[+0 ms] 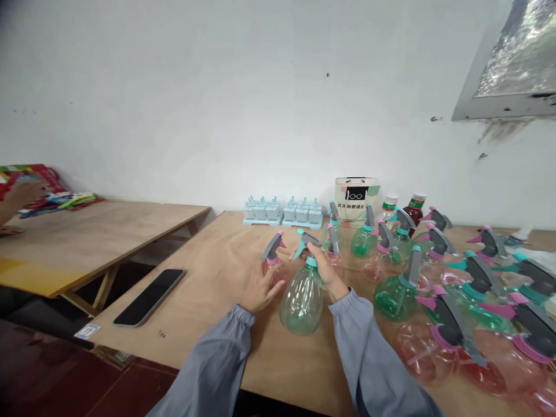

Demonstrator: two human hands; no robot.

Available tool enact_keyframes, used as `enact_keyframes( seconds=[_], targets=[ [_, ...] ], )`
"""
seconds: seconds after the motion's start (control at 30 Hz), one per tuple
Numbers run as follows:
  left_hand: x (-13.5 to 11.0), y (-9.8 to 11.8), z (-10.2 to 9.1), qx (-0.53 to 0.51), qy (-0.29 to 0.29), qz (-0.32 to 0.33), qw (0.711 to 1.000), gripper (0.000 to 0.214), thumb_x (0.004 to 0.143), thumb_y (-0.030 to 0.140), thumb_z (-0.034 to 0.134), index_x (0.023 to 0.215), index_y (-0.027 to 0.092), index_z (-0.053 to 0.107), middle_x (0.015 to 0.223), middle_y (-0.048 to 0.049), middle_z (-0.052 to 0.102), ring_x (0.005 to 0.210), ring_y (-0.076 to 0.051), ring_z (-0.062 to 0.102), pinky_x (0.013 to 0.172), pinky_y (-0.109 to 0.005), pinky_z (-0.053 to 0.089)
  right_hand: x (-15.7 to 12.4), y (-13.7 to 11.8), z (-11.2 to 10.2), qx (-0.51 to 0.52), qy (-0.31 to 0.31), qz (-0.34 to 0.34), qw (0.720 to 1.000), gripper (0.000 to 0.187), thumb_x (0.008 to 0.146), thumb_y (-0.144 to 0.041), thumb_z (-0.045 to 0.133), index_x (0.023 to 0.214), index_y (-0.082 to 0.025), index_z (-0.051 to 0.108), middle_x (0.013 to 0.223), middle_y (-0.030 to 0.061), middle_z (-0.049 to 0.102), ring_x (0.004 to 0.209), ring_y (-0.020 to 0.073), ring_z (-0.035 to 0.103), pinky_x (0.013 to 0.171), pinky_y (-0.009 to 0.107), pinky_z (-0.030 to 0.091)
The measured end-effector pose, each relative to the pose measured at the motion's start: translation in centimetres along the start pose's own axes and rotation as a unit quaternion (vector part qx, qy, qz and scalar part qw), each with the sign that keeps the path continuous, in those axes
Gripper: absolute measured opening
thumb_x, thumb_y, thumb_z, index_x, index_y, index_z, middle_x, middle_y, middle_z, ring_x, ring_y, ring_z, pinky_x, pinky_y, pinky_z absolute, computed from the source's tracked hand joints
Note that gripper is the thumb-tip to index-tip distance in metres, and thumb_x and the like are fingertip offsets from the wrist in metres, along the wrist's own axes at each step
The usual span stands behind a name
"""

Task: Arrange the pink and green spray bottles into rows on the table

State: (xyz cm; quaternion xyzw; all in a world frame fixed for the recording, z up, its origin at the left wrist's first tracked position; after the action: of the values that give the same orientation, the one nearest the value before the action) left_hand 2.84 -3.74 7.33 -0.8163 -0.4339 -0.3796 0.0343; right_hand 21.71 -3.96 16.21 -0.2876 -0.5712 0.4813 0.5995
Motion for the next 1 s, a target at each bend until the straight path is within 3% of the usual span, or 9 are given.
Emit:
enact_keyframes(
  seconds=[0.27, 0.47, 0.63, 0.73, 0.83, 0.9, 0.93, 1.0],
  targets=[
    [0.1, 0.0, -0.1, 0.009, -0.002, -0.003, 1.000, 0.048, 0.094, 0.051, 0.051, 0.134, 0.027, 0.059, 0.132, -0.0141, 0.052, 0.126, -0.032, 0.048, 0.104, -0.049, 0.043, 0.0, 0.7, 0.4, 0.058, -0.047, 0.057, 0.996, 0.039, 0.072, -0.062, 0.068, 0.069, -0.024, 0.065, 0.064, 0.0033, 0.067, 0.082, 0.0245, 0.069, 0.071, 0.035, 0.054],
    [0.1, 0.1, -0.2, 0.011, -0.007, -0.003, 1.000, 0.049, 0.093, 0.052, 0.053, 0.134, 0.026, 0.059, 0.134, -0.0148, 0.052, 0.127, -0.032, 0.049, 0.103, -0.048, 0.044, -1.6, -1.7, 1.0, -0.024, 0.008, -0.033, 0.999, 0.045, 0.079, -0.067, 0.060, 0.067, -0.024, 0.068, 0.071, 0.0055, 0.070, 0.084, 0.0238, 0.067, 0.075, 0.035, 0.054],
    [0.1, 0.0, -0.2, 0.024, -0.006, 0.028, 0.999, 0.048, 0.090, 0.048, 0.059, 0.133, 0.027, 0.060, 0.143, -0.0161, 0.049, 0.136, -0.035, 0.043, 0.111, -0.056, 0.035, -4.9, -2.7, 0.1, -0.144, -0.018, -0.033, 0.989, 0.041, 0.083, -0.065, 0.059, 0.087, -0.029, 0.078, 0.087, 0.0056, 0.073, 0.101, 0.0272, 0.066, 0.104, 0.046, 0.046],
    [-0.5, -0.2, -0.1, 0.003, 0.034, 0.046, 0.998, 0.047, 0.083, 0.045, 0.067, 0.125, 0.025, 0.061, 0.142, -0.0159, 0.050, 0.142, -0.037, 0.037, 0.115, -0.063, 0.026, -6.7, -2.7, -1.8, -0.187, 0.020, -0.030, 0.982, 0.037, 0.082, -0.063, 0.062, 0.089, -0.031, 0.078, 0.090, 0.0052, 0.074, 0.109, 0.0283, 0.065, 0.112, 0.049, 0.039],
    [-1.0, -0.6, -0.5, -0.086, 0.158, 0.043, 0.983, 0.046, 0.078, 0.043, 0.070, 0.116, 0.021, 0.055, 0.131, -0.0177, 0.056, 0.131, -0.035, 0.050, 0.110, -0.062, 0.035, -8.4, -2.6, -3.6, -0.232, 0.085, -0.050, 0.968, 0.034, 0.081, -0.059, 0.065, 0.093, -0.030, 0.077, 0.092, 0.0054, 0.075, 0.103, 0.0277, 0.068, 0.100, 0.045, 0.051],
    [-0.6, -1.1, -0.9, -0.160, 0.227, -0.004, 0.961, 0.048, 0.079, 0.042, 0.070, 0.116, 0.021, 0.049, 0.124, -0.0164, 0.057, 0.121, -0.031, 0.057, 0.106, -0.057, 0.043, -9.3, -2.3, -4.5, -0.275, 0.113, -0.053, 0.953, 0.035, 0.084, -0.055, 0.063, 0.101, -0.028, 0.075, 0.091, 0.0051, 0.074, 0.094, 0.0260, 0.069, 0.089, 0.041, 0.056],
    [0.1, -1.4, -1.1, -0.195, 0.231, -0.036, 0.952, 0.051, 0.080, 0.042, 0.069, 0.119, 0.021, 0.046, 0.125, -0.0159, 0.057, 0.121, -0.029, 0.057, 0.106, -0.055, 0.044, -9.7, -2.1, -4.8, -0.299, 0.121, -0.051, 0.945, 0.036, 0.085, -0.054, 0.062, 0.105, -0.027, 0.074, 0.090, 0.0048, 0.074, 0.088, 0.0248, 0.070, 0.084, 0.039, 0.057],
    [2.3, -1.7, -1.4, -0.272, 0.166, -0.083, 0.944, 0.062, 0.079, 0.043, 0.071, 0.129, 0.022, 0.042, 0.134, -0.0163, 0.053, 0.130, -0.028, 0.052, 0.108, -0.051, 0.043, -10.3, -1.6, -5.1, -0.338, 0.129, -0.047, 0.931, 0.037, 0.087, -0.052, 0.060, 0.108, -0.023, 0.071, 0.084, 0.0041, 0.072, 0.076, 0.0225, 0.068, 0.072, 0.036, 0.057]
  ],
)
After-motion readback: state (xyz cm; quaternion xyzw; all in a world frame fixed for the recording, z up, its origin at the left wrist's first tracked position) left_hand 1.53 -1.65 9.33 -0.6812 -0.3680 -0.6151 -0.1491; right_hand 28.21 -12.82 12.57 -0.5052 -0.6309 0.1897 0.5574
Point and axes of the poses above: each hand's wrist, its own x-axis towards the middle knuckle, its own z-axis out of the palm, y = z × x, the point moved 3 cm from there along x, towards the middle knuckle
